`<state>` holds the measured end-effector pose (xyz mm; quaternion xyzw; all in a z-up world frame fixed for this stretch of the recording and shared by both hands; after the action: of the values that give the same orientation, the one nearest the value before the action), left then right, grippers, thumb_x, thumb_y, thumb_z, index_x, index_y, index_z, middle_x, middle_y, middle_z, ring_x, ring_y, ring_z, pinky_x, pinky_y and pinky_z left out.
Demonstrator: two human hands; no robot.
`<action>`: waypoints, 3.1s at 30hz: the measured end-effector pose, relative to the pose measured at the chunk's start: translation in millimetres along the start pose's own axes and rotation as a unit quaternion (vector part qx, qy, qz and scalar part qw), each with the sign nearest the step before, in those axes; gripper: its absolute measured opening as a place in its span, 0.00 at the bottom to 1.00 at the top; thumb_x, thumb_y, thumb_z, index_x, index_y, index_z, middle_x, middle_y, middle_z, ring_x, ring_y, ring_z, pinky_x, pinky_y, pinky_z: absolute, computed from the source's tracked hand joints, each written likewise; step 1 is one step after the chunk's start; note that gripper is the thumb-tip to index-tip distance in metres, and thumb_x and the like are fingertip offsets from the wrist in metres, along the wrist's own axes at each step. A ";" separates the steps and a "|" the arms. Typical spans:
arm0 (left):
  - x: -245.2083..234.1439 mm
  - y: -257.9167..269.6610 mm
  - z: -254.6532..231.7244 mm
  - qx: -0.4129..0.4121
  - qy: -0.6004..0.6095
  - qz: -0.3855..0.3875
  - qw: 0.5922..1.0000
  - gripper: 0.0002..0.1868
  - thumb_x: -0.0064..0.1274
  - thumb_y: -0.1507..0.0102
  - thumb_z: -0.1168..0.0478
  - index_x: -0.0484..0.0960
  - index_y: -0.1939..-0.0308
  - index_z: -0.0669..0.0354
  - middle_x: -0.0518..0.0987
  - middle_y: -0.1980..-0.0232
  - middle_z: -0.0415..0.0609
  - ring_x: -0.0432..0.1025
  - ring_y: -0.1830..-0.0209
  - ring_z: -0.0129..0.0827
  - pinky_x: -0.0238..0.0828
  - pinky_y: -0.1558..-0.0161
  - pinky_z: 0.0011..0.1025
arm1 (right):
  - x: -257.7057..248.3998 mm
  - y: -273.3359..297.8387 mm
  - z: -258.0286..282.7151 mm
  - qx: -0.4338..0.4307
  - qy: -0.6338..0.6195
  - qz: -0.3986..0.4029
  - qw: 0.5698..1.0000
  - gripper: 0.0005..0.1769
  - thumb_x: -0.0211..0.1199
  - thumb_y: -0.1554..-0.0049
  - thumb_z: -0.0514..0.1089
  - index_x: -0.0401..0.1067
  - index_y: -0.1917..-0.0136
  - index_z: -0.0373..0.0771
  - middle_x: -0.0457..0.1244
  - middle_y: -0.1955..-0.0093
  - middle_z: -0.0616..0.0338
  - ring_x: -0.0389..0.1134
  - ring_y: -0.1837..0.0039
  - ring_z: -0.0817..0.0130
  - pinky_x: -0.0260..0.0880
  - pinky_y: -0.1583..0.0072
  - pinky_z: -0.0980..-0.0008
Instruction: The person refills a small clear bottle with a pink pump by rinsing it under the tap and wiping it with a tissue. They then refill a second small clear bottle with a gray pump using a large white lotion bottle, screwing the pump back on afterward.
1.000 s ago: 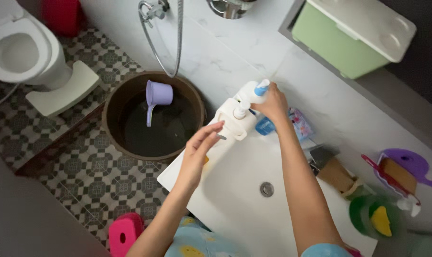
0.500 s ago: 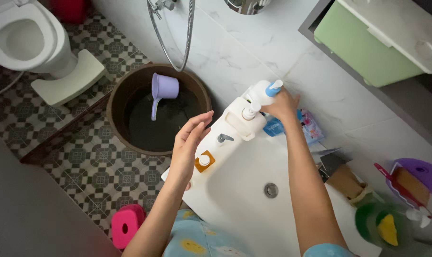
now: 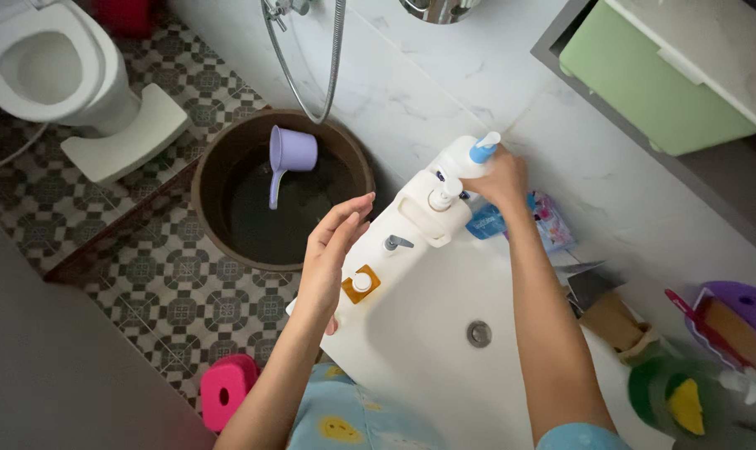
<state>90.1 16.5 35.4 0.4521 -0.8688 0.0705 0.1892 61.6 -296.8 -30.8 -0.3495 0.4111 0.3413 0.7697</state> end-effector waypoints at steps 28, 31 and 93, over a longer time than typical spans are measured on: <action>-1.5 3.0 -8.9 0.014 0.015 0.126 0.992 0.17 0.40 0.36 0.59 0.73 0.48 0.63 0.73 0.44 0.49 0.64 0.40 0.31 0.58 0.39 0.29 | -124.0 73.8 90.3 0.018 -0.053 -0.252 0.966 0.31 0.77 0.66 0.46 0.67 0.52 0.36 0.64 0.52 0.51 0.66 0.49 0.54 0.66 0.47 0.61; 1.3 3.6 -7.3 0.006 0.020 0.151 0.988 0.16 0.41 0.36 0.60 0.73 0.47 0.63 0.72 0.43 0.49 0.63 0.40 0.31 0.56 0.39 0.29 | -130.9 92.9 97.3 0.030 -0.063 -0.268 0.961 0.33 0.77 0.66 0.45 0.66 0.50 0.35 0.64 0.51 0.50 0.67 0.48 0.56 0.66 0.46 0.62; 112.0 208.1 207.9 -0.190 -0.162 0.535 0.807 0.21 0.46 0.39 0.60 0.68 0.42 0.58 0.67 0.38 0.51 0.57 0.34 0.38 0.55 0.38 0.33 | -104.7 518.7 126.6 0.478 -0.018 -0.385 0.789 0.36 0.75 0.70 0.47 0.67 0.49 0.33 0.64 0.54 0.51 0.67 0.52 0.60 0.67 0.50 0.65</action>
<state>-192.2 -8.6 -101.4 -0.1241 -0.9872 -0.0799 0.0600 -355.0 53.0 -20.1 -0.0602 0.3394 -0.2169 0.9133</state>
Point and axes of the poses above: each hand's wrist, its own y-axis away from the middle knuckle, its own x-axis out of the palm, z = x × y, the point moved 2 cm from there along -y, towards the middle knuckle
